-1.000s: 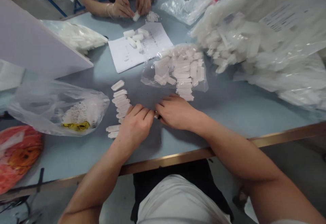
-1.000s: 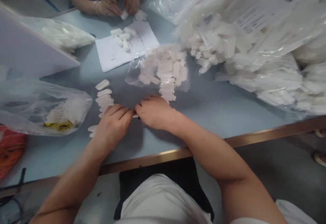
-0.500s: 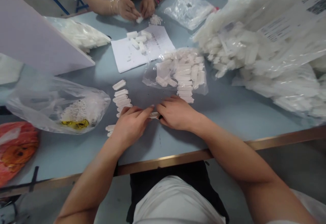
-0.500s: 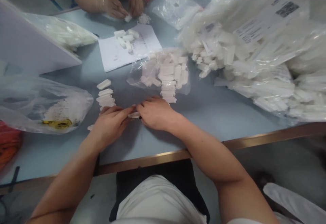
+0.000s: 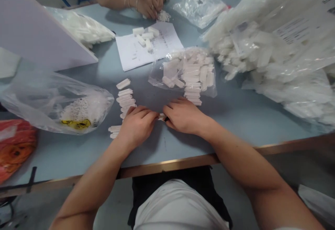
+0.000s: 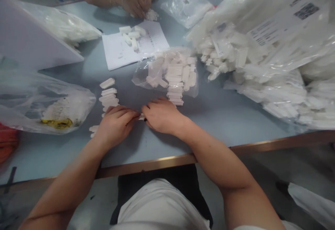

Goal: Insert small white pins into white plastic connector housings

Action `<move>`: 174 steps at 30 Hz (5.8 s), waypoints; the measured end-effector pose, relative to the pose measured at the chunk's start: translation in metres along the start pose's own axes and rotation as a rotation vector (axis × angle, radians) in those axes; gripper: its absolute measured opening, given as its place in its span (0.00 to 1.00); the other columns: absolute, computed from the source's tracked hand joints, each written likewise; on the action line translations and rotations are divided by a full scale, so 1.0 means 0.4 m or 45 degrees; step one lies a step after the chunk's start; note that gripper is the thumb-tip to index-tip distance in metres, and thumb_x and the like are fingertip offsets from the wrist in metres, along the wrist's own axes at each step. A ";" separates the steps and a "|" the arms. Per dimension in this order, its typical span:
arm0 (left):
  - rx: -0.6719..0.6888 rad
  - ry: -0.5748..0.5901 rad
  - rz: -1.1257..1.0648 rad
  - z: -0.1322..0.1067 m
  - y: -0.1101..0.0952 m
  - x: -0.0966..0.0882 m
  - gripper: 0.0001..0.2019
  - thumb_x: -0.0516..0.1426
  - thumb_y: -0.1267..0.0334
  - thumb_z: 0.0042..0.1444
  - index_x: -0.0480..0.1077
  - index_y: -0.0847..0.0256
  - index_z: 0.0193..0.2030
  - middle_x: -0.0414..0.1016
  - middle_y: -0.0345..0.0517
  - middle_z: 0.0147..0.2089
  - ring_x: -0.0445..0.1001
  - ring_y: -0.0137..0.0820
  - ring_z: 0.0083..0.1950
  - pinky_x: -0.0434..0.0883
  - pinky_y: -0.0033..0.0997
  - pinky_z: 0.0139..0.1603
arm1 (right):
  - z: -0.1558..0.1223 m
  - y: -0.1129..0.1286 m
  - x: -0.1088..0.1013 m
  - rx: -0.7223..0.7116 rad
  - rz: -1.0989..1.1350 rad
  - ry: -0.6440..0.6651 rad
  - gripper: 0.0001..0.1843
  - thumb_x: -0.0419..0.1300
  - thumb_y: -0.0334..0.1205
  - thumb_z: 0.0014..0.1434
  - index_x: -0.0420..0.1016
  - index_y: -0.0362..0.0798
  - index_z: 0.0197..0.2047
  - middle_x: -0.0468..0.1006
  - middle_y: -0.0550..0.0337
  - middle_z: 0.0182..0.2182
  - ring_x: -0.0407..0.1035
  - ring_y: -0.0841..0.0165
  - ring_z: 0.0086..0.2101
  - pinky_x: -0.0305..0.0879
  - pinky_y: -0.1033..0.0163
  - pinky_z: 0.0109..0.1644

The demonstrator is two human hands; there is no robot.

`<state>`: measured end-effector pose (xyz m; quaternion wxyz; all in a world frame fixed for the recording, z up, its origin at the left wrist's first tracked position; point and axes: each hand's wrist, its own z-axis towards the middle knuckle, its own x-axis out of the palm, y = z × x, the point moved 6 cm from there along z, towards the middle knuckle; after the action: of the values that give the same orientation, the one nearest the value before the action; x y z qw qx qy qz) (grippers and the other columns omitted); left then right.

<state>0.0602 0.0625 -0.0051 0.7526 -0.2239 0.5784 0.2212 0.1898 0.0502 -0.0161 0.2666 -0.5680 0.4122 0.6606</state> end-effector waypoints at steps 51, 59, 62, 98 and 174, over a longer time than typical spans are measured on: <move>0.089 -0.048 0.159 0.010 -0.054 -0.007 0.14 0.48 0.75 0.62 0.64 0.66 0.54 0.76 0.51 0.37 0.73 0.39 0.42 0.70 0.38 0.46 | 0.003 0.002 0.000 -0.014 0.049 -0.020 0.09 0.53 0.37 0.63 0.73 0.43 0.38 0.79 0.50 0.33 0.70 0.60 0.37 0.53 0.56 0.41; 0.154 -0.102 0.345 0.022 -0.097 -0.018 0.17 0.45 0.75 0.64 0.61 0.76 0.58 0.77 0.57 0.38 0.76 0.41 0.42 0.72 0.40 0.46 | 0.006 0.006 -0.001 -0.050 0.031 -0.012 0.11 0.51 0.34 0.64 0.74 0.41 0.41 0.79 0.50 0.34 0.70 0.59 0.37 0.53 0.56 0.40; 0.179 -0.130 0.379 0.020 -0.105 -0.014 0.18 0.45 0.76 0.63 0.60 0.78 0.59 0.78 0.60 0.39 0.76 0.41 0.43 0.72 0.40 0.47 | 0.006 0.005 0.001 -0.050 0.038 -0.004 0.11 0.51 0.33 0.64 0.75 0.41 0.42 0.79 0.49 0.34 0.70 0.59 0.36 0.53 0.56 0.40; -0.005 -0.164 0.158 -0.014 0.002 -0.056 0.10 0.56 0.67 0.62 0.74 0.54 0.49 0.78 0.40 0.56 0.73 0.36 0.57 0.64 0.45 0.59 | 0.002 0.006 0.003 -0.007 -0.032 -0.022 0.08 0.55 0.38 0.62 0.73 0.44 0.39 0.79 0.52 0.34 0.71 0.60 0.38 0.52 0.56 0.41; -0.072 -0.148 -0.161 0.001 -0.016 0.000 0.09 0.55 0.69 0.63 0.77 0.58 0.40 0.79 0.45 0.38 0.71 0.34 0.41 0.72 0.36 0.45 | 0.001 -0.004 0.000 0.008 0.046 -0.022 0.11 0.59 0.44 0.64 0.74 0.43 0.39 0.79 0.51 0.35 0.70 0.60 0.39 0.53 0.57 0.44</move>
<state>0.0645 0.0575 -0.0043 0.7907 -0.2680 0.5120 0.2021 0.1909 0.0514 -0.0165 0.2601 -0.5539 0.4221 0.6689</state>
